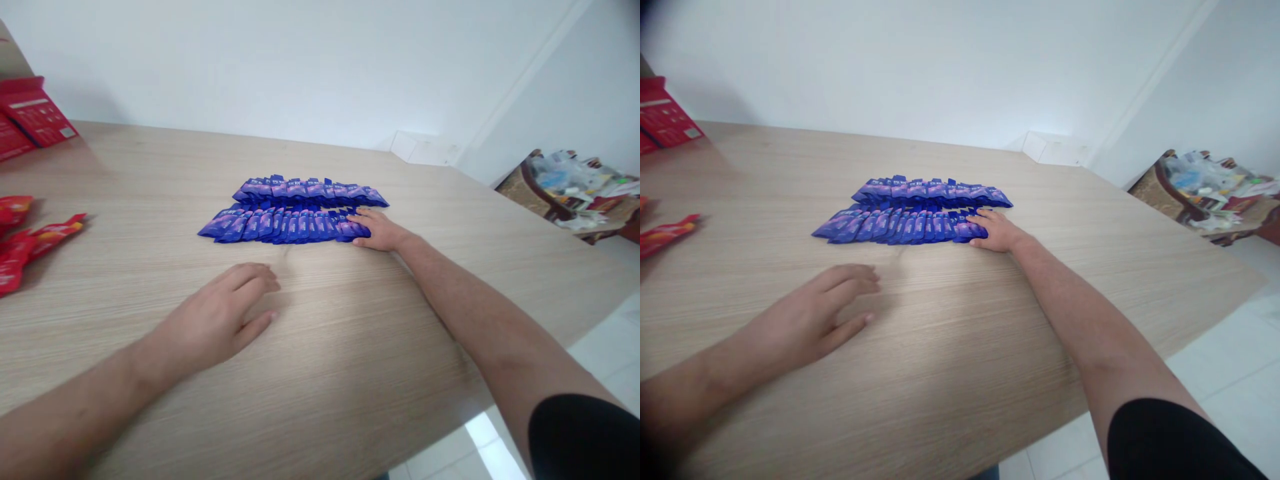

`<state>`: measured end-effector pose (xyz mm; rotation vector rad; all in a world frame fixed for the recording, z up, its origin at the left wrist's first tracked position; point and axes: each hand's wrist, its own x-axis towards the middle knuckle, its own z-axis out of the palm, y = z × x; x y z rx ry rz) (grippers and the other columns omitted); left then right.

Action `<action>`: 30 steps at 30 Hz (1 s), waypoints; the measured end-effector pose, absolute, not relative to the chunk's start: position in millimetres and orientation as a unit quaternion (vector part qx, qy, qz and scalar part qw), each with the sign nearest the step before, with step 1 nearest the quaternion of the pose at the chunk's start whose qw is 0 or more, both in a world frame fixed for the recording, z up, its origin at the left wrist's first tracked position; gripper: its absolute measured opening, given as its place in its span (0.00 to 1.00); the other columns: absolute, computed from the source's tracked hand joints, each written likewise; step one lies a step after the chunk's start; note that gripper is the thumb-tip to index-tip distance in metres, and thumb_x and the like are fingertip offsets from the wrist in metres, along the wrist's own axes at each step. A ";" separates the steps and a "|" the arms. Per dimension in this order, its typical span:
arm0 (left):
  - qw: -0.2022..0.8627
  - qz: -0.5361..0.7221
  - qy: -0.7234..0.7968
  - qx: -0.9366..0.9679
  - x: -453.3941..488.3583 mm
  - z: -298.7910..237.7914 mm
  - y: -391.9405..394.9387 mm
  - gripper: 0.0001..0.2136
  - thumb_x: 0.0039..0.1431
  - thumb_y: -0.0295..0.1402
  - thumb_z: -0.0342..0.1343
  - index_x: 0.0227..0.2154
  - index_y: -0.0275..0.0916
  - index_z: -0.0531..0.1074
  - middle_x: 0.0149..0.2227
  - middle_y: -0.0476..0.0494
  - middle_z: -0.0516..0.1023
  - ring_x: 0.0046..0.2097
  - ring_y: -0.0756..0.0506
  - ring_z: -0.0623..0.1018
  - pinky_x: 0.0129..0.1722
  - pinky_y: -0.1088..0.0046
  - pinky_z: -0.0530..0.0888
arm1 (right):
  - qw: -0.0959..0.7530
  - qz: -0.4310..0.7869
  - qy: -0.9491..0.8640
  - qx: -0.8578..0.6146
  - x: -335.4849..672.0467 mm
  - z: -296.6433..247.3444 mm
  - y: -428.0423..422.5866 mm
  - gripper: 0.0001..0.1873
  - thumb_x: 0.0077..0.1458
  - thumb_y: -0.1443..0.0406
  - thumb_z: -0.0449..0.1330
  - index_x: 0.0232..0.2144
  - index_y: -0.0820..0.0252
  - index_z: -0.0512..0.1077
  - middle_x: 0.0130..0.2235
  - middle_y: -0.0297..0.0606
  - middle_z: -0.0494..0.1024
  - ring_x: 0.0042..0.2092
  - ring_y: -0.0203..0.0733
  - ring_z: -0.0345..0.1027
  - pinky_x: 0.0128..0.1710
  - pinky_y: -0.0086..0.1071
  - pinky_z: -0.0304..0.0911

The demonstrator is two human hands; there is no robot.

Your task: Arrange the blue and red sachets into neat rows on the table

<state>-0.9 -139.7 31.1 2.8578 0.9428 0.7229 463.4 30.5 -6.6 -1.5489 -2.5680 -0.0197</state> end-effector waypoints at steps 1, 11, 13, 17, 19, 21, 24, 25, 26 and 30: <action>0.029 0.241 0.301 0.922 15.5 32.7 -129.7 0.12 0.71 0.38 0.59 0.54 0.43 0.74 0.57 0.38 0.81 0.62 0.35 0.80 0.63 0.52 0.79 | 0.072 -0.008 -0.855 -0.513 460.7 -6.0 30.7 0.50 0.63 0.37 0.66 0.77 0.52 0.64 0.78 0.49 0.56 0.77 0.65 0.49 0.77 0.59 0.47; 0.033 0.287 0.202 0.936 72.0 3.4 -106.5 0.09 0.71 0.29 0.57 0.51 0.41 0.75 0.55 0.36 0.82 0.63 0.37 0.79 0.64 0.53 0.79 | 0.092 -0.026 -0.845 -0.527 452.8 -8.1 22.4 0.58 0.61 0.33 0.67 0.79 0.55 0.58 0.79 0.49 0.52 0.78 0.67 0.45 0.78 0.59 0.46; 0.030 0.290 0.207 0.934 69.0 2.8 -107.4 0.09 0.71 0.28 0.57 0.51 0.41 0.75 0.55 0.36 0.82 0.62 0.37 0.79 0.63 0.53 0.80 | 0.091 -0.027 -0.840 -0.534 451.0 -9.3 22.8 0.55 0.61 0.35 0.67 0.79 0.56 0.60 0.78 0.51 0.55 0.77 0.68 0.48 0.78 0.58 0.47; 0.030 0.282 0.206 0.936 68.6 4.5 -105.3 0.10 0.70 0.27 0.56 0.51 0.41 0.75 0.54 0.37 0.82 0.61 0.37 0.79 0.63 0.54 0.80 | 0.092 -0.031 -0.836 -0.540 445.6 -8.8 26.4 0.51 0.64 0.37 0.67 0.77 0.56 0.63 0.76 0.51 0.59 0.76 0.67 0.51 0.77 0.58 0.49; 0.027 0.279 0.207 0.938 69.1 4.6 -104.4 0.09 0.71 0.28 0.56 0.51 0.40 0.75 0.54 0.36 0.81 0.62 0.37 0.79 0.63 0.54 0.80 | 0.091 -0.031 -0.837 -0.538 444.4 -7.8 27.8 0.50 0.64 0.37 0.67 0.77 0.55 0.64 0.76 0.50 0.60 0.76 0.66 0.52 0.77 0.58 0.50; 0.022 0.273 0.211 0.938 69.1 4.4 -104.1 0.09 0.71 0.28 0.55 0.50 0.40 0.74 0.54 0.36 0.81 0.62 0.37 0.79 0.64 0.54 0.79 | 0.091 -0.032 -0.838 -0.537 444.3 -7.5 28.6 0.51 0.63 0.37 0.67 0.77 0.54 0.64 0.76 0.50 0.60 0.76 0.67 0.51 0.77 0.58 0.50; 0.017 0.268 0.217 0.938 69.1 4.3 -104.2 0.09 0.72 0.28 0.55 0.51 0.41 0.74 0.54 0.37 0.81 0.62 0.37 0.79 0.64 0.54 0.79 | 0.096 -0.032 -0.837 -0.538 443.6 -9.1 29.8 0.52 0.62 0.36 0.68 0.77 0.55 0.63 0.76 0.51 0.60 0.76 0.68 0.52 0.76 0.59 0.50; 0.015 0.268 0.218 0.938 69.3 4.3 -104.2 0.09 0.72 0.29 0.55 0.51 0.41 0.74 0.54 0.37 0.81 0.62 0.37 0.79 0.64 0.54 0.79 | 0.099 -0.031 -0.837 -0.538 442.8 -10.0 30.2 0.52 0.62 0.36 0.67 0.77 0.55 0.64 0.76 0.52 0.61 0.76 0.69 0.52 0.76 0.60 0.50; 0.013 0.269 0.219 0.938 69.5 4.3 -104.1 0.09 0.72 0.29 0.55 0.51 0.40 0.74 0.54 0.36 0.81 0.61 0.37 0.79 0.63 0.54 0.79 | 0.103 -0.030 -0.836 -0.538 441.8 -10.7 30.6 0.52 0.63 0.36 0.67 0.77 0.56 0.64 0.76 0.52 0.61 0.75 0.69 0.53 0.76 0.60 0.51; 0.014 0.271 0.215 0.938 69.6 3.5 -103.5 0.08 0.71 0.28 0.55 0.50 0.39 0.75 0.53 0.35 0.82 0.60 0.37 0.80 0.63 0.54 0.80 | 0.128 -0.022 -0.842 -0.524 441.9 -6.9 28.8 0.52 0.61 0.35 0.68 0.75 0.57 0.67 0.75 0.54 0.61 0.75 0.71 0.54 0.76 0.61 0.51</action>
